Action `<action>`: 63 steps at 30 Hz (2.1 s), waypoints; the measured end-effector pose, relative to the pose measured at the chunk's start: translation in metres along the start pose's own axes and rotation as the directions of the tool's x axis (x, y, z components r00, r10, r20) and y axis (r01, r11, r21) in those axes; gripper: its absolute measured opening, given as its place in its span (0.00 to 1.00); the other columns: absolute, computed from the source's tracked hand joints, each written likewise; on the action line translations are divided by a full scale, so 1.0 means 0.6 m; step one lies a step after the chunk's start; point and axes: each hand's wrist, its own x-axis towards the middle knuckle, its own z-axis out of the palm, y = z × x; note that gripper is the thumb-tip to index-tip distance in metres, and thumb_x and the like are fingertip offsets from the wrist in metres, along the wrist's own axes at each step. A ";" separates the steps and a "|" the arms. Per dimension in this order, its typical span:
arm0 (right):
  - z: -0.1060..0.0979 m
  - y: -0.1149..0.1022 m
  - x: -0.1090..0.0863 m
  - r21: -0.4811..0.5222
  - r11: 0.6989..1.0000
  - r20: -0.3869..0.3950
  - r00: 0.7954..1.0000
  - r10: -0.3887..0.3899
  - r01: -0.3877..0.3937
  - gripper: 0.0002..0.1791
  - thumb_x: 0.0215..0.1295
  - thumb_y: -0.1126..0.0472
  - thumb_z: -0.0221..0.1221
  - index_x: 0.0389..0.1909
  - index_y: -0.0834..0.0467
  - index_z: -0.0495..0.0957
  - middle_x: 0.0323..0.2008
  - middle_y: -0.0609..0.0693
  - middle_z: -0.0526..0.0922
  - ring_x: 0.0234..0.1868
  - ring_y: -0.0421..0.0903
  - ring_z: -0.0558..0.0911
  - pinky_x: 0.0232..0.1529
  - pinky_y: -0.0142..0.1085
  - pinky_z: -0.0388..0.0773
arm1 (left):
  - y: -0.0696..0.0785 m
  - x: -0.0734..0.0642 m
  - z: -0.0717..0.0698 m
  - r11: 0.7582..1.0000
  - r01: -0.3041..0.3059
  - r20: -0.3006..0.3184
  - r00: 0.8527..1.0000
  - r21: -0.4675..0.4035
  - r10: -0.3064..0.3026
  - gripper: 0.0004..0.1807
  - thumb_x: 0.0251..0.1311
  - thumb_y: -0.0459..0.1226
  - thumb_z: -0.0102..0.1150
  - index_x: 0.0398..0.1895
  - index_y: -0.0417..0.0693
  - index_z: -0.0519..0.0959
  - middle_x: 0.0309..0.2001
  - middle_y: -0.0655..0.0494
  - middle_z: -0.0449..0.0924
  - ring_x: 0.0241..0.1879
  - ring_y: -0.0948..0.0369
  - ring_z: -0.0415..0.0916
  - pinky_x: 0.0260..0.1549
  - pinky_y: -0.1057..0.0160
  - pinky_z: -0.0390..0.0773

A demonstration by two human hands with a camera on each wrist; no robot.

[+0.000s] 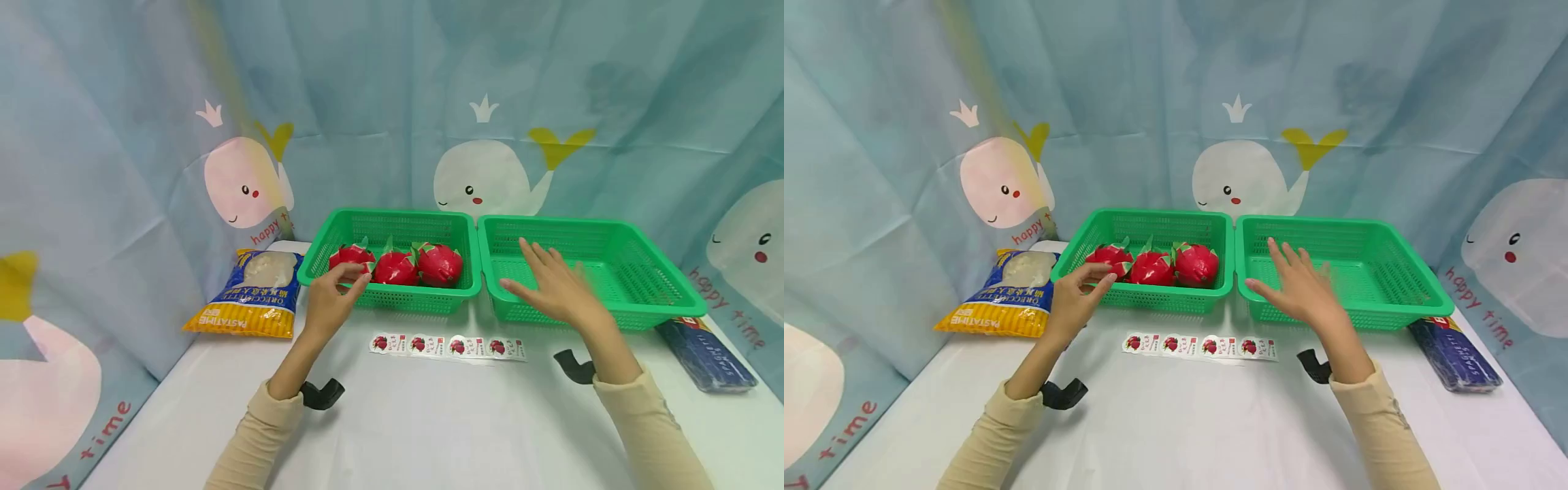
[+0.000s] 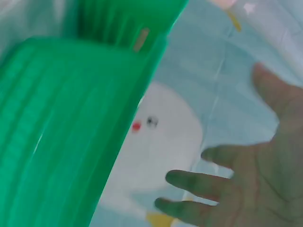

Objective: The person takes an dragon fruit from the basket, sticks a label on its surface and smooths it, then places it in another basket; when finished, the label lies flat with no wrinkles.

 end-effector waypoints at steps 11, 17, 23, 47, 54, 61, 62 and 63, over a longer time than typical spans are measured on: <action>0.062 -0.087 0.155 0.166 0.978 0.013 0.991 -0.131 0.127 0.44 0.63 0.50 0.56 0.68 0.70 0.47 0.67 0.66 0.56 0.68 0.62 0.57 0.65 0.55 0.58 | -0.053 -0.011 0.023 0.479 0.695 0.500 0.719 -0.537 -0.483 0.28 0.65 0.45 0.50 0.60 0.32 0.65 0.47 0.47 0.82 0.43 0.60 0.82 0.46 0.64 0.77; 0.102 -0.104 0.200 0.130 0.987 0.058 0.993 -0.100 0.091 0.48 0.59 0.47 0.59 0.67 0.74 0.47 0.64 0.69 0.61 0.63 0.63 0.64 0.58 0.53 0.69 | -0.066 -0.003 0.028 0.291 0.619 0.411 0.737 -0.730 -0.536 0.20 0.66 0.42 0.48 0.53 0.35 0.69 0.35 0.56 0.85 0.37 0.64 0.83 0.39 0.69 0.80; 0.129 -0.115 0.226 0.040 0.998 0.091 0.995 -0.044 0.040 0.50 0.57 0.44 0.59 0.66 0.75 0.47 0.65 0.71 0.57 0.63 0.68 0.60 0.60 0.57 0.65 | -0.072 0.002 0.028 0.242 0.600 0.382 0.720 -0.763 -0.580 0.13 0.65 0.40 0.49 0.44 0.39 0.71 0.31 0.56 0.85 0.34 0.64 0.83 0.36 0.70 0.81; 0.119 -0.103 0.235 0.187 0.966 -0.177 0.973 -0.148 0.180 0.31 0.47 0.53 0.68 0.47 0.69 0.70 0.42 0.63 0.77 0.41 0.58 0.77 0.38 0.47 0.80 | -0.076 -0.006 0.028 0.281 0.581 0.337 0.731 -0.764 -0.593 0.14 0.65 0.40 0.50 0.44 0.37 0.71 0.32 0.54 0.84 0.34 0.63 0.84 0.35 0.71 0.80; 0.058 -0.104 0.179 0.329 0.911 -0.248 0.953 -0.173 0.250 0.37 0.46 0.54 0.69 0.57 0.63 0.66 0.49 0.59 0.75 0.47 0.56 0.75 0.39 0.49 0.80 | -0.083 -0.006 0.025 0.271 0.579 0.336 0.727 -0.769 -0.599 0.12 0.65 0.40 0.50 0.42 0.38 0.71 0.31 0.55 0.84 0.34 0.63 0.84 0.36 0.71 0.80; 0.028 -0.106 0.069 0.465 0.834 -0.225 0.951 -0.213 0.297 0.46 0.45 0.54 0.71 0.67 0.52 0.60 0.58 0.58 0.71 0.51 0.54 0.74 0.39 0.46 0.82 | -0.085 -0.004 0.014 0.247 0.571 0.345 0.729 -0.783 -0.592 0.12 0.64 0.39 0.50 0.42 0.38 0.71 0.30 0.55 0.85 0.34 0.64 0.84 0.36 0.71 0.80; 0.032 -0.108 0.052 0.500 0.809 -0.214 0.949 -0.231 0.310 0.46 0.44 0.55 0.71 0.67 0.51 0.61 0.59 0.56 0.71 0.50 0.54 0.74 0.38 0.44 0.82 | -0.085 -0.003 0.013 0.244 0.570 0.344 0.728 -0.785 -0.593 0.12 0.64 0.39 0.50 0.42 0.38 0.71 0.30 0.55 0.85 0.34 0.63 0.84 0.36 0.71 0.80; 0.038 -0.109 0.035 0.531 0.782 -0.205 0.945 -0.254 0.325 0.46 0.44 0.57 0.72 0.67 0.50 0.61 0.59 0.56 0.71 0.50 0.53 0.74 0.37 0.41 0.82 | -0.086 -0.003 0.012 0.242 0.569 0.342 0.726 -0.786 -0.597 0.11 0.64 0.39 0.50 0.41 0.39 0.72 0.31 0.55 0.85 0.34 0.63 0.84 0.35 0.71 0.80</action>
